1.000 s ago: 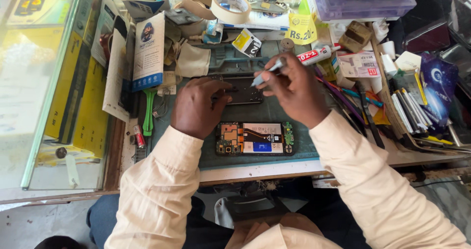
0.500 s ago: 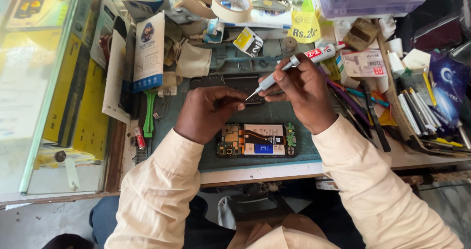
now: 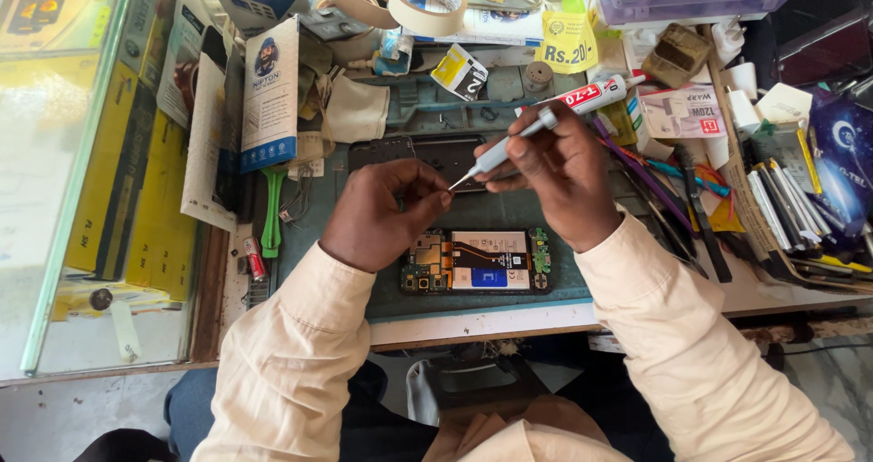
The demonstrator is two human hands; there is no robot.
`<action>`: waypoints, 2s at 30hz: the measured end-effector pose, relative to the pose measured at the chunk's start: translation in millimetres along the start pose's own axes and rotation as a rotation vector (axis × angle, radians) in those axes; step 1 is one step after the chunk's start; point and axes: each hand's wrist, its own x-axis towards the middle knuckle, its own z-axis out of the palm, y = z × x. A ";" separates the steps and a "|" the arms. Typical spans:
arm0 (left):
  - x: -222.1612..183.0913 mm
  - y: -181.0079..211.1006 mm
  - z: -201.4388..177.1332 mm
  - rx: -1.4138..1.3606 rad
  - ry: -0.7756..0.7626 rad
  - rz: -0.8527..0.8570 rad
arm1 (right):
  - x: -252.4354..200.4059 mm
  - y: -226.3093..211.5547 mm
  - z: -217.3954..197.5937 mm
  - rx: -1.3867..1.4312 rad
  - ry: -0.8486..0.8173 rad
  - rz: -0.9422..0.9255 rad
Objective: The person works on a disassembled mobile phone motherboard, using a precision screwdriver to adjust components and a small brush to clean the surface. The person handles the motherboard and a black plastic frame, applying adhesive and manipulating small parts on a cluttered workbench.
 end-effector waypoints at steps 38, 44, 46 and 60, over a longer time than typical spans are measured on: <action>-0.5 -22.9 -3.5 -0.483 -0.130 -0.040 | -13.1 -3.6 1.5 0.023 -0.016 -0.188; -1.0 -25.0 -3.0 -0.529 -0.145 -0.060 | -13.8 -5.0 3.3 0.008 -0.030 -0.186; -1.4 -25.7 -2.9 -0.540 -0.148 -0.059 | -13.6 -4.8 2.9 0.017 -0.033 -0.175; -2.3 -24.8 -2.9 -0.464 -0.229 -0.062 | -14.5 -3.1 3.7 0.027 -0.044 -0.175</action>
